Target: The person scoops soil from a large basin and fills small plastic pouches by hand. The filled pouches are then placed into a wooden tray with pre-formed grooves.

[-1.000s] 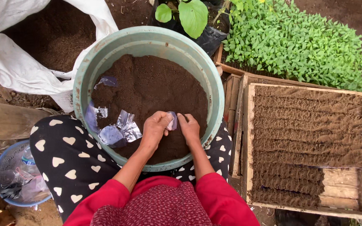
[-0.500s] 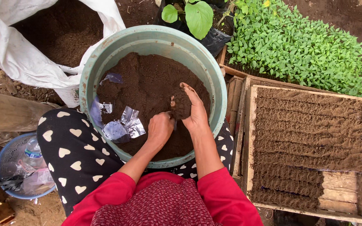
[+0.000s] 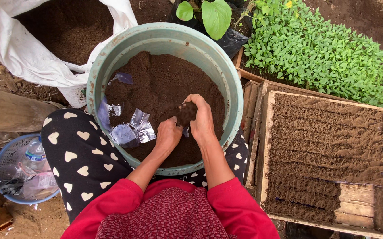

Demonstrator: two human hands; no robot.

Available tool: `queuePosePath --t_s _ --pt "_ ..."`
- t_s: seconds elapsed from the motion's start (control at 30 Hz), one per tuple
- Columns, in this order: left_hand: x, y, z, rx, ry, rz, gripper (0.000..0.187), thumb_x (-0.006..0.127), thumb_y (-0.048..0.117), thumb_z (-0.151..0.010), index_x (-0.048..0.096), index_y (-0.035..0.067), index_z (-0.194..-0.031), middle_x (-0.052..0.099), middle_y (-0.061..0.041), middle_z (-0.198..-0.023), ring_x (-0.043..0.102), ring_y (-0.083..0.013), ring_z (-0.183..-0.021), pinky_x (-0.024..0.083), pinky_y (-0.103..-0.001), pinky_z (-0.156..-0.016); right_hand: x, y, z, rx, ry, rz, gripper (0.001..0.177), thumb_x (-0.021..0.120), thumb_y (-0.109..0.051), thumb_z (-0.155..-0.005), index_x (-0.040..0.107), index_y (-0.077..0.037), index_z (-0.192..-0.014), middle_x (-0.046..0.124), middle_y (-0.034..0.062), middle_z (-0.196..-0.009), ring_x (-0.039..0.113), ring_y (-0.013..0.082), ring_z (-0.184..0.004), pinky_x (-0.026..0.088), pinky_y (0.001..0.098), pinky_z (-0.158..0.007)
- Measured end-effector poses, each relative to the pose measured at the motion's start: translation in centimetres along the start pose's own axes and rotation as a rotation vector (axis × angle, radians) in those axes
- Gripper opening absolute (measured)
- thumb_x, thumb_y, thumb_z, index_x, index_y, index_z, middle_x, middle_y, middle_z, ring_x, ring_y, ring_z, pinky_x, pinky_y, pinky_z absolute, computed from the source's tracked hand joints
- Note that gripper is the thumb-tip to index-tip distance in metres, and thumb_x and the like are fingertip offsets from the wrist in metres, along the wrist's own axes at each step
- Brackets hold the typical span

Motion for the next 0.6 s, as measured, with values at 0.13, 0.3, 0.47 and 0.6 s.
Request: queuePosePath --t_s 0.13,0.3,0.47,0.6 --pt "0.7 -2.0 -0.8 0.007 0.040 0.052 0.030 0.051 0.012 -0.086 0.062 -0.004 -0.108 0.064 -0.028 -0.081 0.063 -0.0481 -0.085 0.047 -0.058 -0.067 0.8 -1.8 1.8 -0.063 -0.092 0.205 0.019 0.052 -0.021 -0.083 0.065 -0.008 -0.084 0.061 0.0122 -0.078 0.060 0.0224 -0.081 0.047 0.0363 -0.081" --pt "0.4 -1.8 -0.7 -0.021 0.033 -0.001 0.035 0.047 0.019 -0.086 0.057 0.007 -0.117 0.065 -0.027 -0.085 0.060 -0.0492 -0.093 0.044 -0.062 -0.075 -1.4 -0.4 1.4 -0.165 -0.200 1.011 0.027 0.058 -0.013 -0.079 0.068 -0.018 -0.104 0.064 0.0086 -0.103 0.060 0.0275 -0.103 0.049 0.0418 -0.088" --pt "-0.1 -0.8 0.8 -0.003 0.034 0.033 0.039 0.047 0.017 -0.088 0.053 0.009 -0.125 0.068 -0.020 -0.084 0.064 -0.0418 -0.089 0.048 -0.055 -0.079 -2.1 1.7 1.7 -0.084 -0.266 1.175 0.025 0.052 -0.008 -0.086 0.057 -0.008 -0.111 0.056 0.0170 -0.107 0.058 0.0387 -0.104 0.052 0.0506 -0.080" --pt "-1.1 -1.4 1.0 -0.025 0.097 0.181 0.033 0.049 0.029 -0.095 0.059 0.015 -0.123 0.069 -0.012 -0.080 0.068 -0.0246 -0.076 0.055 -0.042 -0.072 -1.9 -0.4 2.8 -0.094 -0.222 1.010 0.020 0.049 -0.003 -0.084 0.061 -0.005 -0.099 0.064 0.0146 -0.089 0.064 0.0259 -0.083 0.055 0.0402 -0.067"
Point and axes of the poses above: each hand's wrist, its own z-axis away from the middle knuckle, its own x-axis out of the palm, y = z × x, the point moved 8 cm from there along -z, towards the middle knuckle
